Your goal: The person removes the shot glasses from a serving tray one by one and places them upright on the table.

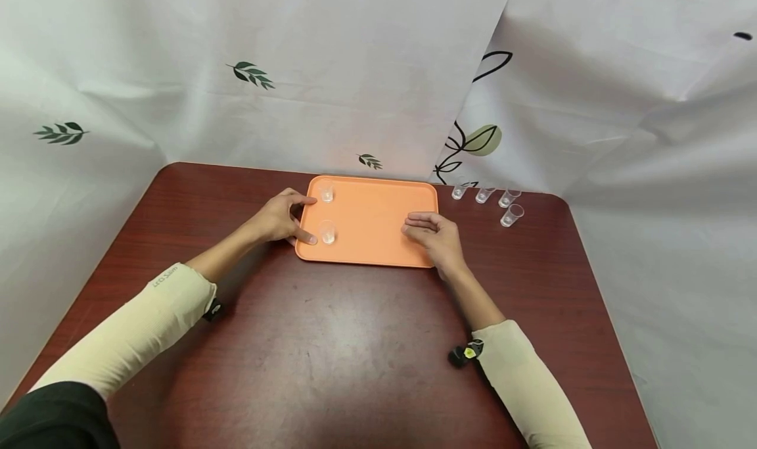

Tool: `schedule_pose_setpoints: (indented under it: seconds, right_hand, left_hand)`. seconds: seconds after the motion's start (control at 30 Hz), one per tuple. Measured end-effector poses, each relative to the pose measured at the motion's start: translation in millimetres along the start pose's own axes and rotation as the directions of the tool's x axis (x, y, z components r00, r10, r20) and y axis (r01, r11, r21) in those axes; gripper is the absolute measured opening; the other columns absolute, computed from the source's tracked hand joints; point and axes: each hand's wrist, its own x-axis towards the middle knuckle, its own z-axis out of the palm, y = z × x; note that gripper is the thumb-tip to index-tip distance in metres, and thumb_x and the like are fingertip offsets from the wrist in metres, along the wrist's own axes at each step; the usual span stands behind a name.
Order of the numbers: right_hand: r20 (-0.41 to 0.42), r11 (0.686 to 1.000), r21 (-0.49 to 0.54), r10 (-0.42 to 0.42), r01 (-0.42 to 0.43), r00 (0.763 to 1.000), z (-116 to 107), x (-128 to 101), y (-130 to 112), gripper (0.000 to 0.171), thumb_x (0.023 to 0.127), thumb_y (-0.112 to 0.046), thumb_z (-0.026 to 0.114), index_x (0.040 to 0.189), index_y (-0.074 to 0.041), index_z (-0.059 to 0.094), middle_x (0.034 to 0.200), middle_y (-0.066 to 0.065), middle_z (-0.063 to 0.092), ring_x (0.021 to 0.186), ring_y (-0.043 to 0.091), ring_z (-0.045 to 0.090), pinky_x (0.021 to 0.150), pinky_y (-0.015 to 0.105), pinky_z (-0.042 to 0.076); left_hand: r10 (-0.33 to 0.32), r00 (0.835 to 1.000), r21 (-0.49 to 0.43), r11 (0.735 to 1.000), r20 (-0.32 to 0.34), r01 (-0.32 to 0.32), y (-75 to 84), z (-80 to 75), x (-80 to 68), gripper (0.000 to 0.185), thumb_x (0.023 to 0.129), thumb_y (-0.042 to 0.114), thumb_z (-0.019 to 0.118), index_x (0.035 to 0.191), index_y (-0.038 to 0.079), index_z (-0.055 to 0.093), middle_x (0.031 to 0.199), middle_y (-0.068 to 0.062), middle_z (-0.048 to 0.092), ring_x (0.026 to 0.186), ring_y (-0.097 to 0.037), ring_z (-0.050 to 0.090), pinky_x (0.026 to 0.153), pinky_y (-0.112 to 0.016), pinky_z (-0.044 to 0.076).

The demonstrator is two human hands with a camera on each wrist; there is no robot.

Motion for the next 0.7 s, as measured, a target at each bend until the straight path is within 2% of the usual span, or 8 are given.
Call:
schedule_pose_setpoints:
  seconds: [0.17,0.37,0.5,0.7]
  right_hand:
    - [0.040,1.000,-0.013,-0.005,0.006,0.999,13.6,-0.2,0.5,0.044,0.100,0.005,0.079,0.140,0.017,0.067,0.107,-0.003,0.085,0.099,0.003,0.082,0.093,0.020,0.070]
    - [0.059,1.000,-0.012,-0.002,0.002,0.998,27.7,0.7,2.0,0.041,0.100,0.004,0.081,0.138,0.014,0.070,0.106,-0.004,0.085,0.101,0.005,0.082,0.093,0.021,0.070]
    - [0.078,1.000,-0.020,0.004,-0.003,0.997,36.7,0.6,2.9,0.041,0.099,0.002,0.082,0.138,0.013,0.071,0.112,0.004,0.086,0.103,0.006,0.082,0.095,0.021,0.070]
    - [0.103,1.000,-0.031,0.005,-0.001,0.995,49.9,-0.3,5.4,0.040,0.099,0.003,0.082,0.137,0.012,0.072,0.118,0.013,0.085,0.103,0.005,0.080,0.095,0.021,0.070]
  left_hand:
    - [-0.001,1.000,-0.003,1.000,-0.002,0.001,-0.7,0.3,0.1,0.100,0.074,0.006,0.108,0.162,0.003,0.060,0.156,-0.019,0.048,0.115,-0.040,0.068,0.060,-0.035,0.072]
    - [0.001,1.000,-0.002,1.000,-0.004,-0.001,0.0,0.7,-0.6,0.100,0.074,0.006,0.107,0.162,0.003,0.060,0.156,-0.019,0.048,0.113,-0.039,0.069,0.060,-0.034,0.072]
    - [-0.001,1.000,-0.001,1.000,-0.008,0.001,0.3,0.8,-1.0,0.099,0.075,0.007,0.107,0.162,0.004,0.060,0.156,-0.019,0.049,0.107,-0.038,0.070,0.060,-0.034,0.071]
    - [-0.003,1.000,-0.008,1.000,-0.006,0.003,1.0,0.4,-1.6,0.099,0.075,0.006,0.107,0.162,0.003,0.060,0.156,-0.019,0.048,0.107,-0.038,0.069,0.060,-0.034,0.071]
